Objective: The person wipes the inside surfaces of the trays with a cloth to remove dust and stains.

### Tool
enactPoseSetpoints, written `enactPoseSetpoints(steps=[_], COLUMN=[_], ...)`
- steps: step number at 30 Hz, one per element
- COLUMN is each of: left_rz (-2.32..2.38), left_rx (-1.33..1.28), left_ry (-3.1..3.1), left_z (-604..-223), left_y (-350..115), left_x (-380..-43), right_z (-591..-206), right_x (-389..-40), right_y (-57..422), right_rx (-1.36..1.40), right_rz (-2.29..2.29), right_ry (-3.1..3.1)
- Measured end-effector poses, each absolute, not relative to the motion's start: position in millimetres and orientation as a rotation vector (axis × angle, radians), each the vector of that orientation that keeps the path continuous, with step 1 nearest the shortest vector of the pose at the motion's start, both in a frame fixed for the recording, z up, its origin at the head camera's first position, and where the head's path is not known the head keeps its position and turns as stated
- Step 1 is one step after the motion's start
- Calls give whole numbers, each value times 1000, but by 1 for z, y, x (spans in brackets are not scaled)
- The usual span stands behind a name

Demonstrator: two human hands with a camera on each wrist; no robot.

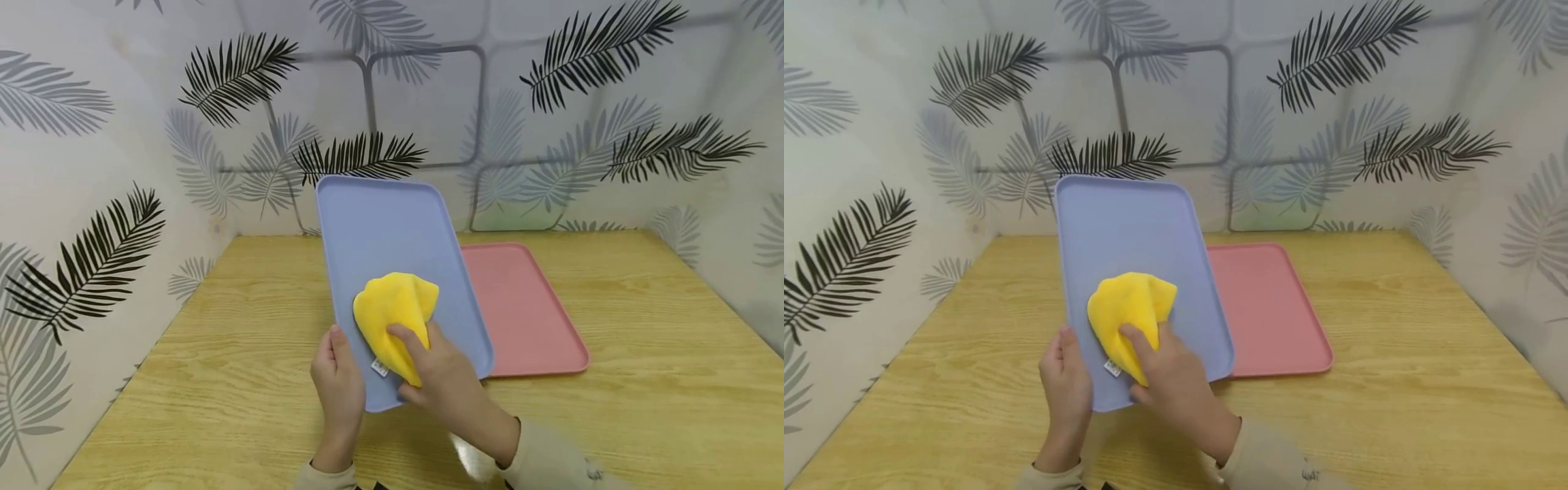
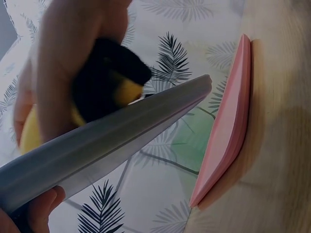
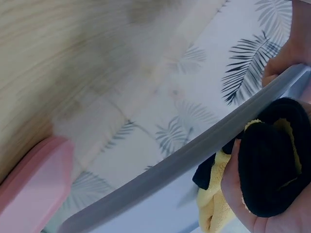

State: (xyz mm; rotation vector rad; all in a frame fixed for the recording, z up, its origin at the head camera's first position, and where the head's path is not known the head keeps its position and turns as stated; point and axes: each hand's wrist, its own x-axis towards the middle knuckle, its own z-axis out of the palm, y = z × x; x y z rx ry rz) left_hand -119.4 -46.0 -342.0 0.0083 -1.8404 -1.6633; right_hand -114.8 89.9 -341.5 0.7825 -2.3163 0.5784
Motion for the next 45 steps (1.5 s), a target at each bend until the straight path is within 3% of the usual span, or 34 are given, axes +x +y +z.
enactPoseSetpoints(steps=[24, 30, 45], left_rz=[-1865, -1777, -1758], left_rx=[-31, -49, 208], left_ry=[-1860, -1872, -2000], left_z=[-348, -346, -346], left_y=[-41, -45, -71], left_x=[-122, -121, -131], right_z=[-329, -324, -303], right_x=[-99, -102, -104], right_y=[76, 92, 170], right_rx=[912, 850, 456], right_rz=[816, 920, 1416], right_ry=[-2411, -2424, -2117])
